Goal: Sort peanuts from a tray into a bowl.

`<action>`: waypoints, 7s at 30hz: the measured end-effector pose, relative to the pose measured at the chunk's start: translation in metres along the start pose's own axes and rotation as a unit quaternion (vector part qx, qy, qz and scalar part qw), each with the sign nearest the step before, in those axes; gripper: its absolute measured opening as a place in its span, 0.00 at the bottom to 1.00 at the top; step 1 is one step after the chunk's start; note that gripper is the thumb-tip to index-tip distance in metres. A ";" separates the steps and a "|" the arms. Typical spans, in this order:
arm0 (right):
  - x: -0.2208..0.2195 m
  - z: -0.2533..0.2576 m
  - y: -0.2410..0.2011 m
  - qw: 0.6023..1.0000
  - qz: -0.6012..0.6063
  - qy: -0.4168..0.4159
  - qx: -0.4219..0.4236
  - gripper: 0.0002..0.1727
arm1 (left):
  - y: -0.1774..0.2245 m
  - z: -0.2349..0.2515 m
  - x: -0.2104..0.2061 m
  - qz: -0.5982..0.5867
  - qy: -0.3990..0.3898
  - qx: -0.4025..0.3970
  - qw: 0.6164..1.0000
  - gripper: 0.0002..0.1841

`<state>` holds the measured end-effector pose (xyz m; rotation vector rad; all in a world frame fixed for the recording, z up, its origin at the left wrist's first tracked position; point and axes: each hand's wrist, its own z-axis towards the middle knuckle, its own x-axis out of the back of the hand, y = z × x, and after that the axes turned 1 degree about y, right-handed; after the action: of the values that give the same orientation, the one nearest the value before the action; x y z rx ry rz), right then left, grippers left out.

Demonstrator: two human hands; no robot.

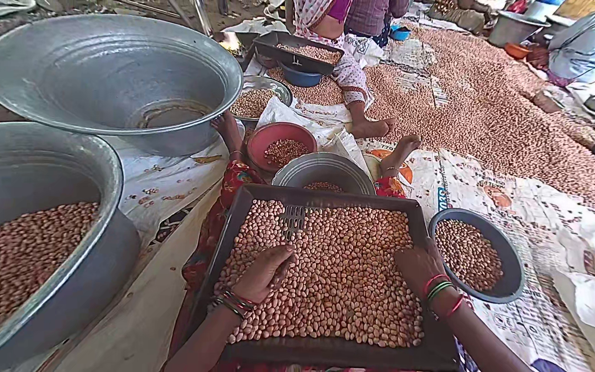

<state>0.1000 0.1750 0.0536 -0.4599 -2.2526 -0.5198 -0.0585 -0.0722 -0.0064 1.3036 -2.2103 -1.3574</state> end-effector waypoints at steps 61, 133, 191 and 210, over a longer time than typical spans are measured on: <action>0.042 0.028 -0.216 0.878 0.172 0.139 0.425 0.20 | 0.031 -0.066 0.083 -0.061 0.195 -0.191 0.960 0.16; -0.006 0.070 -0.107 0.878 0.135 0.351 0.297 0.16 | 0.023 -0.041 0.049 0.400 0.177 -0.167 0.884 0.12; -0.011 0.034 -0.016 0.827 0.223 0.442 0.264 0.11 | -0.016 -0.005 -0.004 -0.138 0.201 -0.216 0.945 0.17; -0.021 -0.019 -0.022 0.839 0.226 0.432 0.239 0.11 | -0.027 -0.010 -0.012 0.122 -0.201 0.216 0.948 0.27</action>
<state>0.1144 0.1434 0.0454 -0.3679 -1.2568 0.1048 -0.0298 -0.0735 -0.0200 0.8711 -2.9626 -1.1630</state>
